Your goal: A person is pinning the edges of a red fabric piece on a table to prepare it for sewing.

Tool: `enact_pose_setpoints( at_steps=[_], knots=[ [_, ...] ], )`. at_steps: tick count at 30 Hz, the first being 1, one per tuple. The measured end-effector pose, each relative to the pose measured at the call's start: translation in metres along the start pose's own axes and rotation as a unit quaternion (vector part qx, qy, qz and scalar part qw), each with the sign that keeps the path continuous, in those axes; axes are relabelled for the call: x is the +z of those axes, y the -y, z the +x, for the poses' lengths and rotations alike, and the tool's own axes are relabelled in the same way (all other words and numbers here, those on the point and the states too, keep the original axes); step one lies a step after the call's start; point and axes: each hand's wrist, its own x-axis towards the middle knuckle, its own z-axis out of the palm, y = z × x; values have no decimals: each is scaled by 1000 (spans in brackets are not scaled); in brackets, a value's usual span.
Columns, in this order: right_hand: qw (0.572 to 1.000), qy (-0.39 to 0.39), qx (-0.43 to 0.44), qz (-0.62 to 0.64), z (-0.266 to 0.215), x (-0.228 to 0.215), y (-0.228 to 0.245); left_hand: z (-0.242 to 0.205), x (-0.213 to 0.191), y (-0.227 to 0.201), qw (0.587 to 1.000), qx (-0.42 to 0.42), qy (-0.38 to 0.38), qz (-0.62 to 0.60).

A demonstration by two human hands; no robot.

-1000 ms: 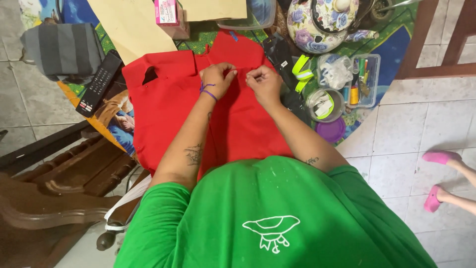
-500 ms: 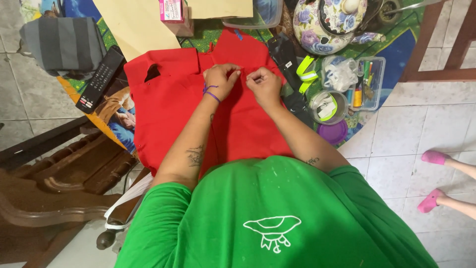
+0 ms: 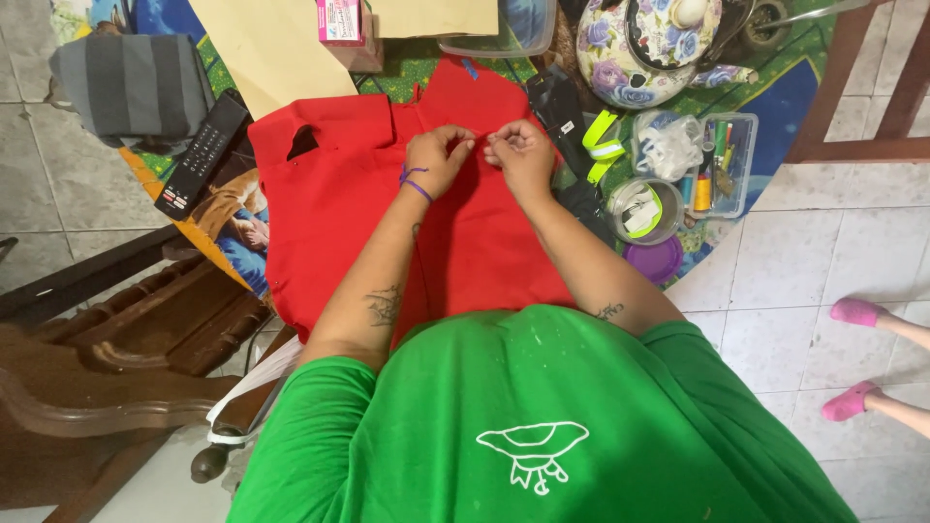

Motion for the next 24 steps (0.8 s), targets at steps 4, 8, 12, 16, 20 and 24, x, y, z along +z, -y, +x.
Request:
enact_pose_setpoints(
  at_steps=[4,8,12,16,20,24],
  knots=[
    [996,-17,49,76,-5,7,19,-2,-7,-8,999,-9,-4,-37],
    [989,-39,100,104,-4,7,22,-6,-18,-21,997,6,45,-57],
    [988,-53,105,97,-8,10,25,-2,-7,-15,993,16,51,-105],
    [988,-59,104,95,-9,8,15,-2,-7,-15,989,16,59,-133],
    [985,-75,111,109,-12,12,15,-2,-6,-15,984,10,67,-166],
    [982,-79,111,128,-13,12,5,-3,-8,-17,978,2,71,-196]
  ],
)
